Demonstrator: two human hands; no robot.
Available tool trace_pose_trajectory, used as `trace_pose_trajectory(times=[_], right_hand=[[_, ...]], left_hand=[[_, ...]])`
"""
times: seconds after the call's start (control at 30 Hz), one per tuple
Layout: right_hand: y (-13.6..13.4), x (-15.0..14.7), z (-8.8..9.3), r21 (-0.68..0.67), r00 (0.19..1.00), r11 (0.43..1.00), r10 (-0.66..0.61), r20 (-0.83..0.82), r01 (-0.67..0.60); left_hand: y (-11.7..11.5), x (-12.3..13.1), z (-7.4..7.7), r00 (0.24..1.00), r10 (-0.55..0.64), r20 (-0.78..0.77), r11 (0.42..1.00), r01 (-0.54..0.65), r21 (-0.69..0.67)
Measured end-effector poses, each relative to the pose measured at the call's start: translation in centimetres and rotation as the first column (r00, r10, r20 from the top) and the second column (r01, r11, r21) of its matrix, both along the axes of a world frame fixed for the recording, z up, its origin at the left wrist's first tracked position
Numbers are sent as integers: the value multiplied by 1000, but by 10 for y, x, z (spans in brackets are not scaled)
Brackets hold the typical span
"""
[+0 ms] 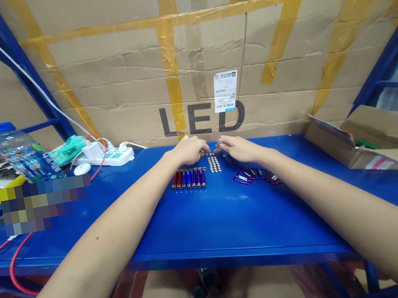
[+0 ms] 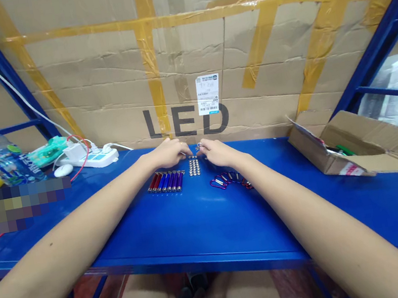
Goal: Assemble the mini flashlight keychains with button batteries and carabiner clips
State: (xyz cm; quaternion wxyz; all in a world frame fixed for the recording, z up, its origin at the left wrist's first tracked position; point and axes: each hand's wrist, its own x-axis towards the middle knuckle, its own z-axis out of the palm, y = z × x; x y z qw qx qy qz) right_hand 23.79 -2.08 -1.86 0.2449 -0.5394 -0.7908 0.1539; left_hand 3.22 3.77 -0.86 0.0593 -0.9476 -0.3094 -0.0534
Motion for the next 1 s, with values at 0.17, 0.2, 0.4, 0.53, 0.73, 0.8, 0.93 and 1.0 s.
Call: trace_pose_trajectory(times=[0.17, 0.2, 0.4, 0.53, 0.73, 0.8, 0.93, 1.0], right_hand=[[2, -1, -3, 4, 998, 1000, 8, 56, -8], [2, -1, -3, 5, 998, 1000, 9, 70, -9], [0, 1, -3, 1, 994, 1000, 24, 110, -24], [0, 2, -4, 4, 994, 1000, 25, 109, -26], [1, 4, -5, -8, 997, 999, 40, 66, -39], [1, 5, -5, -9, 997, 999, 41, 61, -41], [0, 5, -5, -4, 997, 999, 41, 63, -40], [0, 5, -5, 1, 997, 999, 42, 62, -42]], left_hand=[[2, -2, -1, 1000, -25, -12, 1000, 25, -10], [2, -2, -1, 1000, -26, -15, 1000, 26, -11], [2, 0, -2, 999, -45, -19, 999, 45, -6], [4, 0, -3, 998, -53, -23, 999, 53, -7], [1, 3, -3, 998, -56, -17, 998, 56, -1], [0, 4, -2, 998, -53, -18, 999, 53, 4], [-3, 5, -1, 999, -43, -18, 999, 44, 1], [-3, 4, 0, 999, -41, -15, 999, 41, -1]])
